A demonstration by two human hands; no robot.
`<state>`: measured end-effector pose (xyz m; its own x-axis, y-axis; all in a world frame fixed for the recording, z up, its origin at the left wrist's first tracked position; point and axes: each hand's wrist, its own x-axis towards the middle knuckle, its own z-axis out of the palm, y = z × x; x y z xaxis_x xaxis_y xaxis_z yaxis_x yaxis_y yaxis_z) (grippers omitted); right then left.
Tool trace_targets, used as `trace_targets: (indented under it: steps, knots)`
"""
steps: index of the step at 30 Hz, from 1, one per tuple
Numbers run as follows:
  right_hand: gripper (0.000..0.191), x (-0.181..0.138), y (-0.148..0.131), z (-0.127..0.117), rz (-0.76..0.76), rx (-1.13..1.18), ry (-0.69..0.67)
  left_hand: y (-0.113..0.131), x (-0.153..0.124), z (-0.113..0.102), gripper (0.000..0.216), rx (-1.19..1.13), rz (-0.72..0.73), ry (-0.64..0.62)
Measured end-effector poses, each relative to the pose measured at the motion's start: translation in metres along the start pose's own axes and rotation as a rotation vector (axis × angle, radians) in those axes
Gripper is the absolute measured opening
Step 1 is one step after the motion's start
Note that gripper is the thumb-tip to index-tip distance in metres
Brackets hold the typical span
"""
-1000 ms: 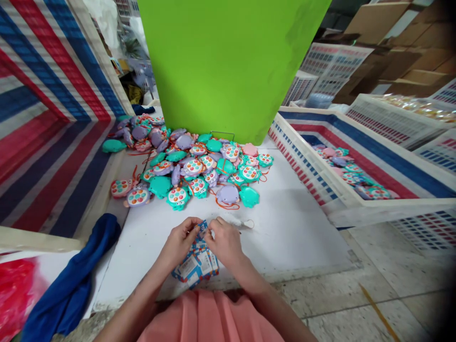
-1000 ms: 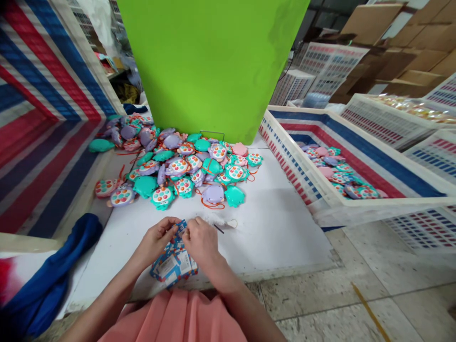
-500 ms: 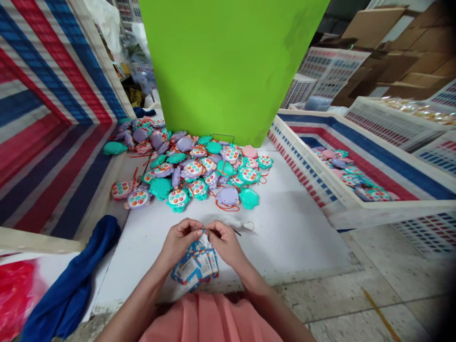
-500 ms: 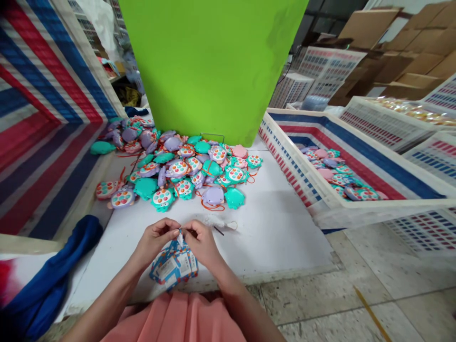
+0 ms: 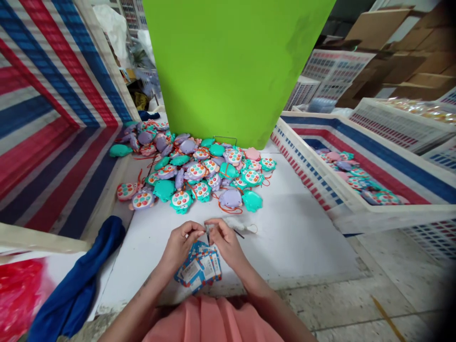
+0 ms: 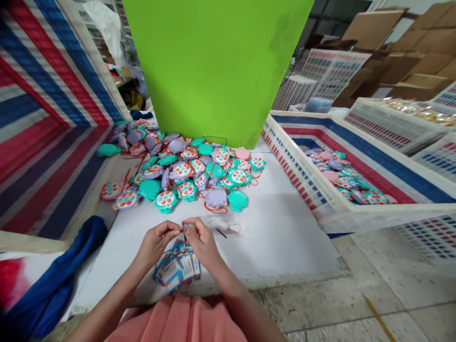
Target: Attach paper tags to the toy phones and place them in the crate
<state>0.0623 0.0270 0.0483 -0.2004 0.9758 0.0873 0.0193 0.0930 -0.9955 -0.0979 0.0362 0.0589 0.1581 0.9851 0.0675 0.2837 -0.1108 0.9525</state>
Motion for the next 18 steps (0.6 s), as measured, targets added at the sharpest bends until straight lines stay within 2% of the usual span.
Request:
trace_targets:
  steps: [3, 5, 10, 15, 18]
  knots:
    - [0.028, 0.001, -0.002, -0.003, 0.030, -0.066, -0.041, 0.002, 0.000, -0.003, 0.013, 0.144, 0.147, -0.041]
    - [0.032, 0.002, -0.003, -0.004, 0.035, -0.092, -0.058, 0.002, 0.001, -0.005, 0.015, 0.175, 0.195, -0.046]
    - [0.023, 0.001, 0.004, -0.005, 0.034, -0.182, -0.030, -0.002, 0.008, -0.008, 0.014, 0.210, 0.242, -0.021]
    - [0.034, -0.003, 0.006, -0.007, -0.052, -0.275, 0.050, -0.002, 0.015, -0.006, 0.012, 0.223, 0.277, -0.033]
    - [0.022, -0.003, 0.006, -0.009, -0.087, -0.325, 0.073, 0.000, 0.015, -0.002, 0.011, 0.223, 0.280, -0.043]
